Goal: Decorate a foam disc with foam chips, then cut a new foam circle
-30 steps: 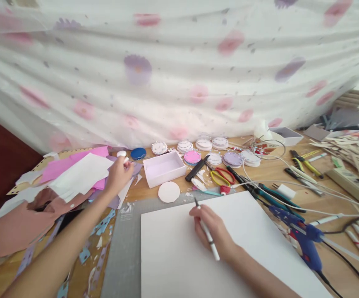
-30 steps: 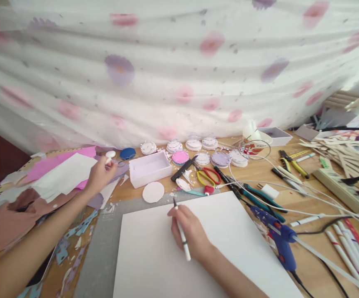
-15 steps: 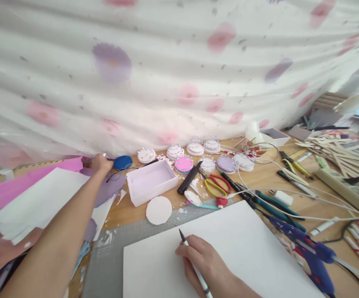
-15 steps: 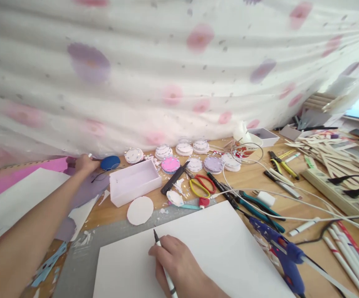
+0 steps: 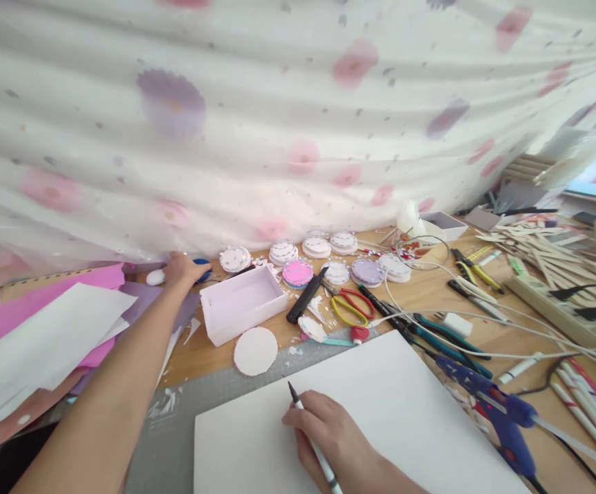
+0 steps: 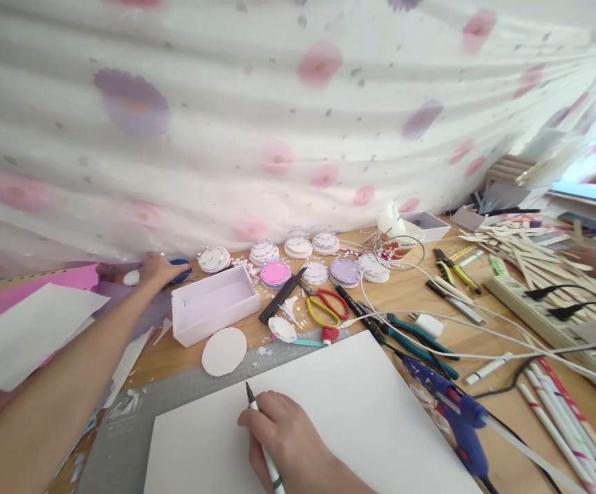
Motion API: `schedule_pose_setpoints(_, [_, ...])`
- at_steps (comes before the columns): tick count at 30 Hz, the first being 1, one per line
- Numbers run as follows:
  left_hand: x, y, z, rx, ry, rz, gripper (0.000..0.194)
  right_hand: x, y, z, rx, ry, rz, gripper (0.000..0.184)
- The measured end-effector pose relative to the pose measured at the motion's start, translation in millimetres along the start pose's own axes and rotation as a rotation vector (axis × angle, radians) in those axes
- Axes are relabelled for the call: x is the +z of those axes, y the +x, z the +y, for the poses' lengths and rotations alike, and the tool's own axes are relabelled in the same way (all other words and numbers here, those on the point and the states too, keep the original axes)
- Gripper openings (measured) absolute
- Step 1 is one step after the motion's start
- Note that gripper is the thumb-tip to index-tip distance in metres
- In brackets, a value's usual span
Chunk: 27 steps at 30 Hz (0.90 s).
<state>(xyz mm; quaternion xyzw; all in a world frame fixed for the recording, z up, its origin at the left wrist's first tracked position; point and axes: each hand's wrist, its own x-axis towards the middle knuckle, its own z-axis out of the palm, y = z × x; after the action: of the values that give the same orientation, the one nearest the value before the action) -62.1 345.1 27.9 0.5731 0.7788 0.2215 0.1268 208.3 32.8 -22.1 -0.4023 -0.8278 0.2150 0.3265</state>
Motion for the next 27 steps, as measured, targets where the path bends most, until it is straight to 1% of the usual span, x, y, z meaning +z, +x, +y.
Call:
schedule_pose_setpoints(3, [-10.9, -10, 2, 0.005, 0.151, 0.035, 0.043, 0, 0, 3, -0.014, 0.031, -0.025, 0.037])
schedule_pose_setpoints(5, [-22.0, -21, 3, 0.063, 0.223, 0.046, 0.045, 0, 0, 4, -0.011, 0.063, -0.052, 0.041])
schedule_pose_setpoints(7, [-37.0, -31, 6, 0.138, 0.276, 0.061, 0.055, 1, 0, 5, -0.004, 0.055, -0.045, 0.044])
schedule_pose_setpoints(9, [-56.6, -42, 11, 0.207, 0.310, 0.089, 0.075, 3, -1, 6, -0.008, 0.017, -0.035, 0.044])
schedule_pose_setpoints(10, [-67.7, -49, 13, 0.231, 0.321, 0.109, 0.079, 4, -1, 6, -0.015, -0.004, -0.031, 0.043])
schedule_pose_setpoints(12, [-88.8, -70, 14, 0.257, 0.331, 0.163, 0.080, 5, 0, 6, -0.025, -0.027, -0.034, 0.039])
schedule_pose_setpoints(13, [-97.1, -86, 11, 0.262, 0.326, 0.184, 0.081, 5, 0, 6, -0.023, -0.025, -0.034, 0.037])
schedule_pose_setpoints(15, [-105.0, -131, 1, 0.271, 0.296, 0.176, 0.077, 2, 2, 5, -0.003, 0.018, -0.022, 0.032])
schedule_pose_setpoints(16, [-103.8, -160, -8, 0.302, 0.216, 0.126, 0.073, 0, 3, 5, 0.011, 0.060, -0.015, 0.031])
schedule_pose_setpoints(18, [-92.0, -225, -27, 0.357, 0.082, -0.029, 0.066, -4, 3, 3, 0.042, 0.159, -0.005, 0.029])
schedule_pose_setpoints(20, [-71.9, -287, -45, 0.488, -0.005, -0.123, 0.062, -8, 2, 1, 0.060, 0.223, -0.017, 0.028])
schedule_pose_setpoints(22, [-50.7, -334, -58, 0.559, -0.061, -0.176, 0.067, -9, -1, -2, 0.058, 0.241, -0.037, 0.028])
schedule_pose_setpoints(24, [-34.5, -361, -66, 0.602, -0.084, -0.166, 0.066, -9, -7, -6, 0.049, 0.237, -0.048, 0.028])
schedule_pose_setpoints(25, [-29.4, -368, -69, 0.612, -0.087, -0.144, 0.064, -8, -11, -9, 0.043, 0.230, -0.050, 0.028])
schedule_pose_setpoints(27, [-24.5, -374, -73, 0.618, -0.085, -0.091, 0.060, -7, -17, -13, 0.031, 0.198, -0.048, 0.029])
